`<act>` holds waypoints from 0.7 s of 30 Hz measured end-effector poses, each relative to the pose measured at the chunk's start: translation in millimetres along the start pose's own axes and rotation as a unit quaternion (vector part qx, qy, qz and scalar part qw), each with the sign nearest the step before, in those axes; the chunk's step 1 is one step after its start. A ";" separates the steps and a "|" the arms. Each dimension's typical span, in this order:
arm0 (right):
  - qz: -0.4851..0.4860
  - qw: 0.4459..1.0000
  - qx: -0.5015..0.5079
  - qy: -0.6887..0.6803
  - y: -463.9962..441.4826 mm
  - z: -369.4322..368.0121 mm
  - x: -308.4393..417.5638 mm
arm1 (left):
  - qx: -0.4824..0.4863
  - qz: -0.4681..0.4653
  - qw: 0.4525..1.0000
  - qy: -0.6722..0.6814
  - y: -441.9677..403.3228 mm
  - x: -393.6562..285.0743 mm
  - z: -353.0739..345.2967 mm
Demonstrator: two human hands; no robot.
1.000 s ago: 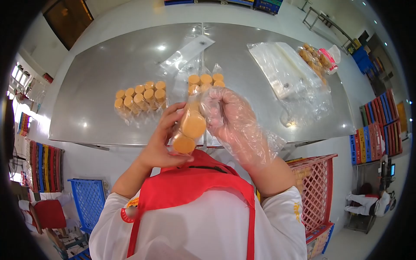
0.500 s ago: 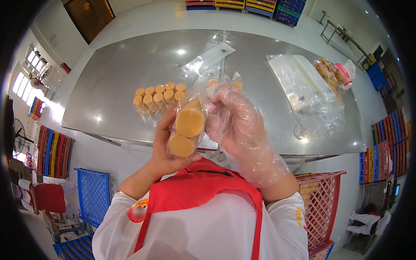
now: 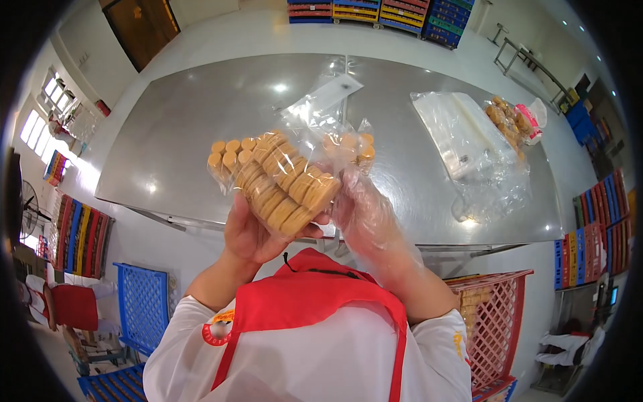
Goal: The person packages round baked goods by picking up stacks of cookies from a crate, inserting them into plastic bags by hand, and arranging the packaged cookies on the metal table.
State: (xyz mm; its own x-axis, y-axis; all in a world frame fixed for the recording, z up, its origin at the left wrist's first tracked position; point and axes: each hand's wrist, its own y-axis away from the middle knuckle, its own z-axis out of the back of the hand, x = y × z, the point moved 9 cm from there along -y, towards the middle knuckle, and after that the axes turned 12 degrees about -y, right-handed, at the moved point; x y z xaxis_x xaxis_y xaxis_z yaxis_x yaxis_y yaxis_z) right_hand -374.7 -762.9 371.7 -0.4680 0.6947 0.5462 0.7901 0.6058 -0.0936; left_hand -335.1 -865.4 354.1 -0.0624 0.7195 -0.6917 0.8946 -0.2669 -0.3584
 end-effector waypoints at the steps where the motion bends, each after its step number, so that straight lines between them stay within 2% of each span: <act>1: 0.049 0.998 -0.020 0.045 -0.2 -0.4 8.3 | -0.013 -0.006 1.000 0.022 -1.1 0.4 1.9; 3: 0.147 0.978 -0.065 0.132 2.5 -4.1 22.7 | 0.028 -0.053 0.990 0.127 -4.9 -6.3 -7.4; 5: 0.120 0.975 -0.061 0.179 3.7 -1.5 32.3 | 0.038 -0.026 0.979 0.198 -4.6 -3.3 -8.6; 7: 0.105 0.970 -0.072 0.207 7.0 -3.1 37.6 | 0.017 0.073 0.970 0.231 1.3 8.4 -4.0; 10: 0.099 0.966 -0.114 0.209 13.2 -13.9 43.7 | -0.013 0.111 0.952 0.287 3.5 25.5 3.0; 16: 0.083 0.963 -0.159 0.200 12.7 -19.2 53.3 | -0.046 0.177 0.929 0.321 4.0 56.9 5.7; 19: 0.074 0.952 -0.168 0.245 16.3 -17.7 60.9 | 0.020 0.134 0.935 0.327 -7.5 61.2 4.6; 21: 0.078 0.928 -0.159 0.327 22.0 -2.2 76.0 | -0.027 0.098 0.972 0.214 -13.2 62.4 22.8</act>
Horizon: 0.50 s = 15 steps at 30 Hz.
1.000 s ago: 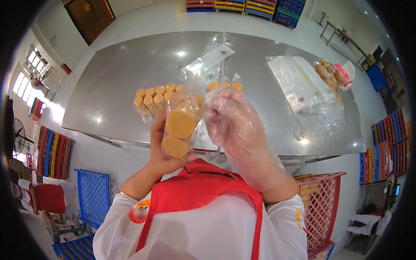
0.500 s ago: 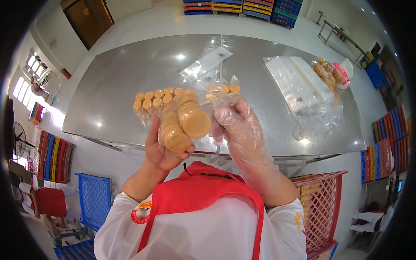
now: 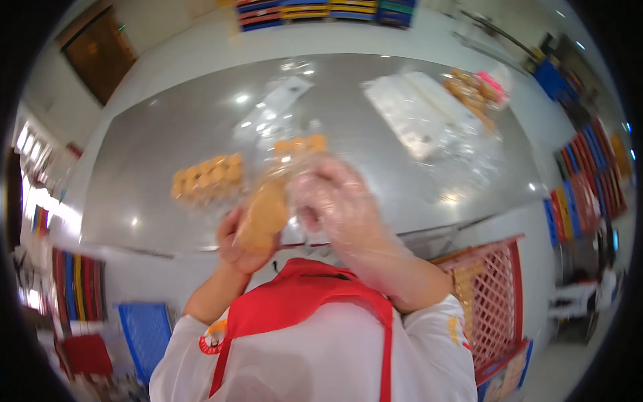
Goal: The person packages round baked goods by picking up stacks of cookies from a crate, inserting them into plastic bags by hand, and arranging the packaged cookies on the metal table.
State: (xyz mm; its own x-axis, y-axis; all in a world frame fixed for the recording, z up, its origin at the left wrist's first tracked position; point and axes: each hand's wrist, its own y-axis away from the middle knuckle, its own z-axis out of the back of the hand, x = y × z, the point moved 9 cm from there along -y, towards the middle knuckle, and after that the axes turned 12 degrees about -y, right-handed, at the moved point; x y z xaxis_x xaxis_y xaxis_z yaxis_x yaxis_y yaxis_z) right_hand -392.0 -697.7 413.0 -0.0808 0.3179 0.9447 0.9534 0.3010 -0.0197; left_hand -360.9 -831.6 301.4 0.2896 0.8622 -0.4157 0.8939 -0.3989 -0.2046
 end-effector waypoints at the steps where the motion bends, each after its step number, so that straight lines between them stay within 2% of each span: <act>1: -0.022 1.000 0.001 -0.018 0.2 10.4 -5.8 | -0.012 -0.019 0.998 -0.051 -5.0 -2.0 6.8; 3: -0.054 0.996 0.018 -0.063 -2.8 36.9 -26.0 | -0.089 -0.011 0.993 -0.080 -15.5 -2.2 21.4; 5: -0.114 0.990 0.034 -0.082 -1.7 70.7 -43.6 | -0.126 -0.031 0.975 -0.181 -32.6 2.7 31.2; 6: -0.160 0.984 0.033 -0.075 3.5 86.7 -52.7 | -0.116 0.012 0.967 -0.228 -42.6 15.9 38.9; 8: -0.187 0.981 0.030 -0.044 11.6 120.5 -62.8 | -0.105 0.082 0.935 -0.328 -61.9 42.6 57.2; 9: -0.204 0.978 0.034 -0.027 13.0 136.9 -71.5 | -0.110 0.103 0.929 -0.339 -74.6 57.1 60.2; 11: -0.221 0.970 0.033 -0.097 15.2 182.8 -97.2 | -0.127 0.138 0.913 -0.362 -99.6 91.9 60.3; 13: -0.235 0.958 0.003 -0.164 23.3 223.5 -91.8 | -0.123 0.143 0.911 -0.367 -134.2 125.9 53.6; 14: -0.216 0.964 -0.018 -0.154 24.5 247.9 -79.1 | -0.122 0.146 0.909 -0.371 -151.3 144.5 51.2; 15: -0.198 0.969 -0.039 -0.145 25.2 272.7 -67.6 | -0.162 0.123 0.909 -0.364 -166.7 160.9 57.3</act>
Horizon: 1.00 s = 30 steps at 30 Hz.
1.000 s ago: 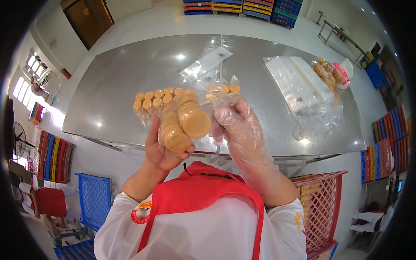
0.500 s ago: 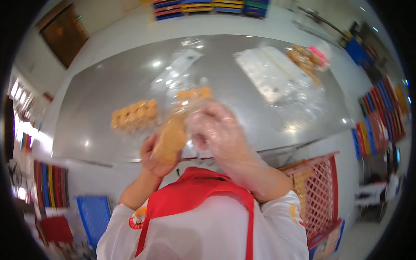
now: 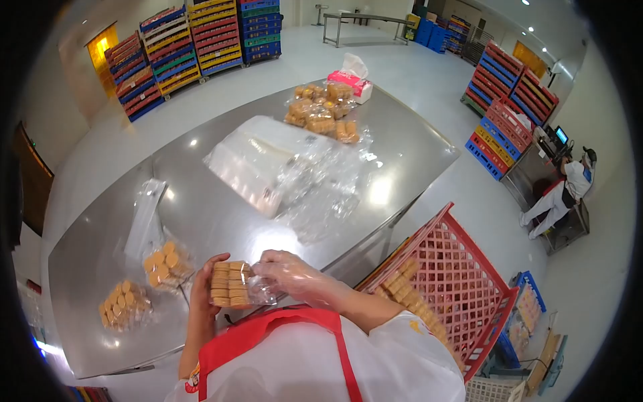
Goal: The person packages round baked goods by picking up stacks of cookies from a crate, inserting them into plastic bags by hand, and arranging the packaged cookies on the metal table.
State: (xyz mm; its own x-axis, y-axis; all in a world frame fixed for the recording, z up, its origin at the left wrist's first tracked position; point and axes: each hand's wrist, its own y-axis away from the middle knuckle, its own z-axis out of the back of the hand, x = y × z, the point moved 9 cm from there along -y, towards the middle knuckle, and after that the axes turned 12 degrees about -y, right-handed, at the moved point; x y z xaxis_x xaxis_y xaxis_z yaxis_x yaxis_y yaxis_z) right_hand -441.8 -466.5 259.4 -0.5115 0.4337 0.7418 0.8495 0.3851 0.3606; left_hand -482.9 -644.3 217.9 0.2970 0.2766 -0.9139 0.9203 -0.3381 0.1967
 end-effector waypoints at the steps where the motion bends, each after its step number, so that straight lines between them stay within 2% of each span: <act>1: 0.020 1.000 -0.019 0.003 7.4 16.4 19.0 | -0.011 -0.001 1.000 -0.024 -15.5 7.4 -6.3; 3: 0.105 0.993 -0.063 0.007 32.3 50.8 77.2 | -0.036 -0.003 0.997 -0.068 -45.3 18.3 -18.4; 5: 0.204 0.974 -0.102 -0.012 48.1 99.2 137.5 | -0.128 -0.038 0.956 -0.261 -62.8 16.1 -23.7; 7: 0.304 0.938 -0.155 -0.065 56.6 162.2 192.6 | -0.195 -0.093 0.888 -0.406 -72.4 23.1 -19.0; 8: 0.351 0.914 -0.184 -0.089 54.7 201.5 214.7 | -0.234 -0.114 0.870 -0.420 -73.9 31.1 -8.5; 10: 0.421 0.862 -0.276 -0.060 51.1 264.9 259.0 | -0.268 -0.118 0.866 -0.406 -71.0 38.4 -0.6; 12: 0.480 0.830 -0.271 -0.089 21.4 341.7 281.4 | -0.296 -0.117 0.855 -0.409 -68.7 36.9 -0.2; 15: 0.507 0.801 -0.292 -0.131 -27.0 391.8 299.6 | -0.322 -0.114 0.829 -0.442 -66.2 37.3 0.9; 17: 0.531 0.801 -0.210 -0.181 -68.6 417.9 302.8 | -0.351 -0.126 0.804 -0.464 -64.0 46.6 17.4; 18: 0.556 0.812 -0.075 -0.159 -109.1 461.4 303.5 | -0.346 -0.167 0.766 -0.516 -62.6 30.1 1.2; 19: 0.514 0.847 -0.054 -0.124 -149.2 511.3 300.8 | -0.364 -0.168 0.748 -0.529 -60.8 23.8 -5.9; 20: 0.474 0.870 -0.066 -0.119 -169.9 527.2 291.7 | -0.357 -0.176 0.742 -0.540 -62.9 27.3 -5.0; 21: 0.432 0.891 -0.077 -0.113 -189.1 542.6 282.8 | -0.353 -0.138 0.746 -0.548 -62.8 31.3 -4.4; 22: 0.390 0.911 -0.086 -0.106 -207.4 557.1 273.9 | -0.363 -0.171 0.744 -0.535 -59.5 27.0 -6.0; 23: 0.344 0.923 -0.165 -0.056 -166.9 459.9 278.4 | -0.369 -0.168 0.752 -0.520 -55.5 22.6 -10.2; 25: 0.307 0.936 -0.154 0.080 -165.9 470.8 289.3 | -0.355 -0.151 0.775 -0.501 -53.7 19.0 -11.0; 26: 0.388 0.890 -0.236 0.035 -157.9 483.6 288.6 | -0.354 -0.158 0.778 -0.494 -48.7 17.8 -8.4; 28: 0.421 0.813 -0.321 0.243 -135.6 519.6 301.3 | -0.329 -0.172 0.791 -0.486 -46.7 15.9 -6.3; 30: 0.363 0.825 -0.382 0.205 -104.1 503.8 318.1 | -0.369 -0.229 0.742 -0.511 -23.7 -5.5 -3.8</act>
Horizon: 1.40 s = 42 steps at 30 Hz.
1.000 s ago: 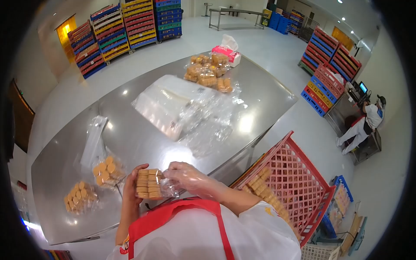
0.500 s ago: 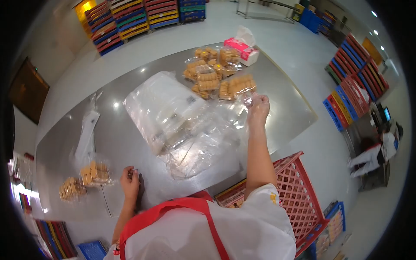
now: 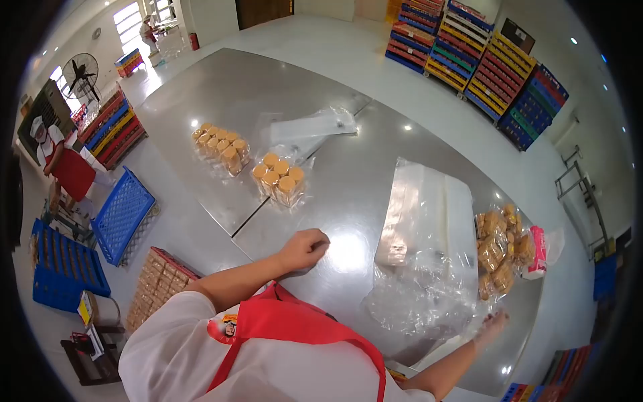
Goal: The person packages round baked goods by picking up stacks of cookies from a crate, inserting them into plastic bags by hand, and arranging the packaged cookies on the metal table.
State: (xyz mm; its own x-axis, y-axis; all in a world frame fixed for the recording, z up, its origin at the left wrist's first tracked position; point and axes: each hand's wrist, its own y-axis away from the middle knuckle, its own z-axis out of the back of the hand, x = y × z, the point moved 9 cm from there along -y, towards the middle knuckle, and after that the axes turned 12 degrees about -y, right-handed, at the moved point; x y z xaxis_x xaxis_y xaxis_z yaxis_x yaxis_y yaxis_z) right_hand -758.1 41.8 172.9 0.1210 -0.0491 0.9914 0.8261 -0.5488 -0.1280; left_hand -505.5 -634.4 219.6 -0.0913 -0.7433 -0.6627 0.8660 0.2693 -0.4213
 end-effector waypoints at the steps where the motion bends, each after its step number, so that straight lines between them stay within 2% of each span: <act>1: -0.043 0.999 -0.026 0.008 21.6 9.0 26.6 | -0.031 -0.019 0.999 -0.016 5.0 -1.1 19.5; 3: 0.051 0.997 -0.051 0.033 94.8 -8.9 132.4 | -0.054 0.019 0.998 -0.034 4.4 13.1 66.2; 4: 0.097 0.991 -0.072 0.053 145.4 -23.6 173.5 | -0.133 -0.013 0.984 -0.114 0.1 23.7 110.1; 5: 0.133 0.989 -0.057 0.033 176.6 -50.3 194.5 | -0.219 -0.046 0.954 -0.198 -7.2 29.7 148.5; 6: 0.169 0.985 -0.044 0.013 206.1 -74.1 212.7 | -0.222 -0.005 0.955 -0.194 -14.5 51.0 167.1; 7: 0.160 0.987 0.027 0.004 232.5 -105.6 213.3 | -0.223 0.034 0.956 -0.190 -20.1 70.5 182.1; 9: 0.119 0.975 0.179 -0.046 303.0 -188.7 194.3 | -0.169 0.139 0.976 -0.006 -30.0 131.8 185.5; 10: 0.066 0.969 0.234 -0.046 340.9 -233.3 176.5 | -0.137 0.191 0.968 0.084 -32.6 158.3 177.8; 11: 0.073 0.953 0.294 -0.015 402.3 -278.4 195.1 | -0.117 0.186 0.971 0.097 -35.2 167.7 174.5; 12: 0.011 0.913 0.406 0.038 439.2 -315.3 177.0 | -0.098 0.182 0.972 0.109 -35.2 176.1 171.3; 13: 0.046 0.883 0.466 0.025 467.8 -341.0 159.2 | -0.081 0.180 0.973 0.121 -34.1 185.0 169.0; 15: 0.013 0.864 0.503 0.033 524.2 -372.5 136.8 | -0.011 0.174 0.975 0.138 -30.8 200.8 153.5; 18: -0.049 0.846 0.527 0.064 565.4 -413.7 116.5 | 0.070 0.167 0.962 0.207 -35.4 203.6 138.9; 20: -0.110 0.875 0.470 -0.031 562.1 -435.9 89.3 | 0.146 0.171 0.945 0.237 -34.7 210.2 125.5; 22: -0.207 0.891 0.395 -0.092 555.2 -468.2 56.3 | 0.165 0.155 0.948 0.222 -38.4 195.8 129.3; 23: -0.209 0.873 0.417 -0.139 567.3 -484.7 66.4 | 0.175 0.147 0.950 0.214 -38.3 189.3 130.4; 25: -0.207 0.831 0.461 -0.234 591.2 -507.3 91.6 | 0.120 0.112 0.963 0.216 -32.5 206.9 113.9; 28: -0.170 0.854 0.461 -0.170 596.3 -505.7 82.2 | 0.075 0.074 0.975 0.198 -20.6 202.1 120.7; 31: -0.013 0.894 0.432 -0.118 608.2 -479.2 123.2 | 0.052 0.049 0.986 0.153 -11.2 181.2 147.1; 32: 0.039 0.898 0.410 -0.153 608.4 -474.2 119.1 | 0.044 0.040 0.989 0.135 -10.7 172.1 159.0; 36: 0.158 0.895 0.378 -0.175 629.1 -451.6 205.0 | 0.002 -0.050 0.993 0.110 -20.3 115.0 222.8; 39: 0.177 0.888 0.387 -0.174 635.7 -445.1 234.4 | -0.046 -0.126 0.988 0.078 -21.9 86.7 259.9; 42: 0.237 0.877 0.379 -0.178 644.0 -437.4 259.4 | -0.070 -0.164 0.981 0.076 -21.5 69.2 280.9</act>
State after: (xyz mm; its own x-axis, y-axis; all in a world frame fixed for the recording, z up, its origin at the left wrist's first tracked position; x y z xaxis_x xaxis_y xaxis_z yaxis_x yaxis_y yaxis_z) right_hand -435.5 -689.4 358.9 0.6019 0.2158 0.7688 0.7491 0.1808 -0.6373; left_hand -392.4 -863.7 356.7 -0.4350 -0.7075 -0.5569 0.7032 0.1193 -0.7009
